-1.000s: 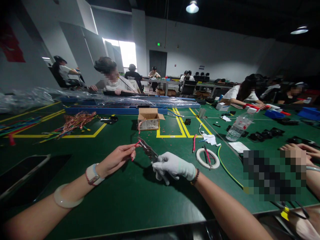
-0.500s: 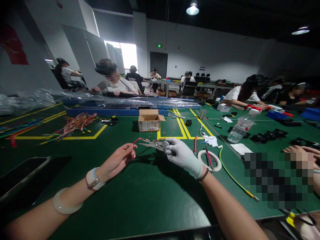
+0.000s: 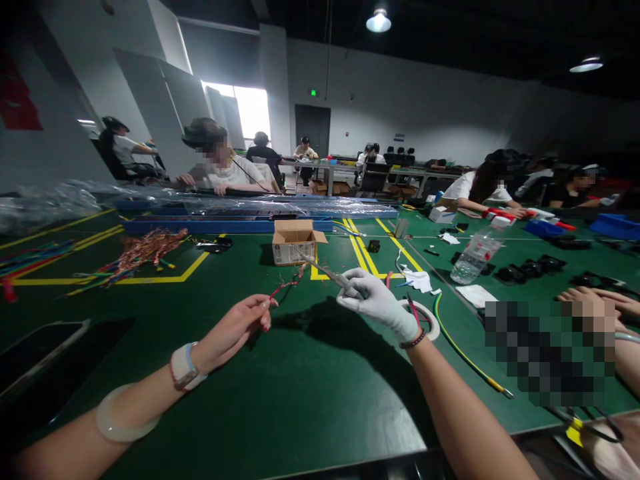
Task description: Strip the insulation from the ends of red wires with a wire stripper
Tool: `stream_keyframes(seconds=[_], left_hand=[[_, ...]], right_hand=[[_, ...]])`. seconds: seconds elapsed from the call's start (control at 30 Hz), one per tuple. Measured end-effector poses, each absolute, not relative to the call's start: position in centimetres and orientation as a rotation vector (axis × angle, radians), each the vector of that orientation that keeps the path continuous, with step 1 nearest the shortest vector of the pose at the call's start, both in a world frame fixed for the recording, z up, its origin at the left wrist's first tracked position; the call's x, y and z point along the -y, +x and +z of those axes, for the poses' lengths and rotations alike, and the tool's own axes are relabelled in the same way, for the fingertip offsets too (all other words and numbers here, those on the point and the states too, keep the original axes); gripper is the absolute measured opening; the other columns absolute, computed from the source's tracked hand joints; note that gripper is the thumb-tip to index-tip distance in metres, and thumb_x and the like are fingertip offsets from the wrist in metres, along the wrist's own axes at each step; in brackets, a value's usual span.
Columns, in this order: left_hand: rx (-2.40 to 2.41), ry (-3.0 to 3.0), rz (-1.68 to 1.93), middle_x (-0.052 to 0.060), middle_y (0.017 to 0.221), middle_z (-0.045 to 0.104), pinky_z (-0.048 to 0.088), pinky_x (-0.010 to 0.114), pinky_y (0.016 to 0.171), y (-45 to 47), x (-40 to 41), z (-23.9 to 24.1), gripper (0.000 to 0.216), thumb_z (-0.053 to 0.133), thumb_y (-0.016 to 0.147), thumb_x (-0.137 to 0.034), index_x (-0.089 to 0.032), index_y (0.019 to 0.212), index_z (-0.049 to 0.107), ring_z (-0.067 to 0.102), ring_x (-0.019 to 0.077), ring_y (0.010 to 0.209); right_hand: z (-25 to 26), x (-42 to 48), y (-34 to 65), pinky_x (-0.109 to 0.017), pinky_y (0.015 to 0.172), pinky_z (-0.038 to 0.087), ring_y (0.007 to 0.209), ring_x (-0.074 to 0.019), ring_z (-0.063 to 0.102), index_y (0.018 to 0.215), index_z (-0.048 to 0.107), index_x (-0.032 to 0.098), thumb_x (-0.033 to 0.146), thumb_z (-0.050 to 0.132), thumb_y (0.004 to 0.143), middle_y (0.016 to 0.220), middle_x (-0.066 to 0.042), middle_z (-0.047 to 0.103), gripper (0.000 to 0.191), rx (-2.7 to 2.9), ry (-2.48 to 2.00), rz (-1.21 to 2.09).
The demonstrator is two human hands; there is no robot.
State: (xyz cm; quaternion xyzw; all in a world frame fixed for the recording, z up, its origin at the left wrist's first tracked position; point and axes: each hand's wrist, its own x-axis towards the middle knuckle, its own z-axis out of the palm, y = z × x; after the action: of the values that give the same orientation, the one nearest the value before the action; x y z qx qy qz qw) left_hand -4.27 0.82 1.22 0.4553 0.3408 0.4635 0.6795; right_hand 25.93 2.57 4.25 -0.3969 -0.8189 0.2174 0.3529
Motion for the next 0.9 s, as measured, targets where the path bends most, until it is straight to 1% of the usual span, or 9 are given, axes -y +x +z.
stream_keyframes(seconds=[0.07,0.13,0.2,0.27,0.37,0.43,0.6,0.73,0.9], left_hand=[[-0.785,1.071,0.996,-0.003,0.058,0.057,0.044,0.022,0.061,-4.0,-0.7,1.0,0.030,0.076,0.074,-0.032,-0.012,0.094,0.065,0.052,0.0099,0.057],[-0.808,1.094,0.969,-0.003,0.058,0.056,0.041,0.022,0.057,-3.9,-0.6,1.0,0.028,0.076,0.073,-0.032,-0.012,0.091,0.066,0.049,0.0093,0.055],[-0.842,1.107,0.938,-0.003,0.062,0.057,0.039,0.022,0.055,-3.8,-0.6,1.0,0.027,0.076,0.072,-0.031,-0.012,0.090,0.066,0.048,0.0089,0.055],[-0.879,1.116,0.910,-0.002,0.064,0.057,0.038,0.022,0.055,-3.9,-0.5,1.2,0.027,0.075,0.073,-0.030,-0.012,0.090,0.066,0.048,0.0091,0.056],[-0.922,1.130,0.896,-0.004,0.060,0.054,0.036,0.021,0.054,-3.9,-0.5,1.4,0.027,0.074,0.074,-0.031,-0.013,0.093,0.066,0.046,0.0091,0.055],[-0.941,1.144,0.899,-0.003,0.062,0.054,0.035,0.021,0.054,-3.9,-0.4,1.5,0.029,0.074,0.073,-0.032,-0.013,0.093,0.066,0.046,0.0091,0.056],[-0.975,1.185,0.888,0.002,0.079,0.062,0.037,0.023,0.056,-3.7,-0.2,1.8,0.030,0.075,0.072,-0.034,-0.013,0.093,0.069,0.048,0.0103,0.060],[-0.970,1.185,0.895,0.004,0.081,0.064,0.038,0.024,0.059,-3.7,-0.3,1.7,0.027,0.076,0.071,-0.031,-0.014,0.090,0.071,0.051,0.0130,0.066],[-0.979,1.197,0.877,0.004,0.086,0.065,0.037,0.023,0.059,-4.1,-0.6,1.2,0.028,0.075,0.072,-0.030,-0.016,0.097,0.072,0.050,0.0126,0.066]], right_hand=[[3.9,-2.5,25.0,-0.034,0.081,0.048,0.091,-0.0198,0.057,0.065,0.059,0.017,0.041,0.064,0.079,0.102,-0.009,0.058,0.028,2.140,-1.067,0.320],[3.6,-2.4,24.2,-0.036,0.083,0.048,0.091,-0.0206,0.056,0.064,0.060,0.018,0.038,0.064,0.079,0.099,-0.009,0.059,0.025,2.212,-1.039,0.098],[3.5,-2.3,23.6,-0.042,0.093,0.044,0.095,-0.0210,0.056,0.067,0.061,0.020,0.031,0.061,0.079,0.101,-0.008,0.061,0.017,2.277,-0.954,-0.063],[3.5,-2.1,23.1,-0.048,0.104,0.034,0.102,-0.0216,0.054,0.078,0.064,0.020,0.026,0.059,0.078,0.108,-0.008,0.060,0.008,2.324,-0.887,-0.160],[3.4,-2.0,22.7,-0.054,0.110,0.023,0.116,-0.0253,0.048,0.100,0.063,0.020,0.025,0.058,0.075,0.120,-0.010,0.056,0.026,2.374,-0.888,-0.220],[3.1,-2.1,22.6,-0.055,0.112,0.019,0.124,-0.0281,0.041,0.107,0.061,0.020,0.027,0.058,0.074,0.127,-0.011,0.052,0.033,2.399,-0.924,-0.237],[2.2,-2.4,22.5,-0.056,0.114,0.012,0.131,-0.0306,0.033,0.116,0.057,0.019,0.029,0.059,0.072,0.132,-0.012,0.047,0.044,2.428,-0.986,-0.266],[1.9,-2.5,22.4,-0.057,0.114,0.011,0.132,-0.0313,0.031,0.116,0.056,0.019,0.032,0.058,0.073,0.134,-0.012,0.045,0.045,2.451,-0.979,-0.256],[2.0,-2.3,22.2,-0.058,0.114,0.009,0.132,-0.0316,0.030,0.117,0.056,0.020,0.032,0.058,0.073,0.136,-0.011,0.044,0.046,2.476,-0.991,-0.257]])
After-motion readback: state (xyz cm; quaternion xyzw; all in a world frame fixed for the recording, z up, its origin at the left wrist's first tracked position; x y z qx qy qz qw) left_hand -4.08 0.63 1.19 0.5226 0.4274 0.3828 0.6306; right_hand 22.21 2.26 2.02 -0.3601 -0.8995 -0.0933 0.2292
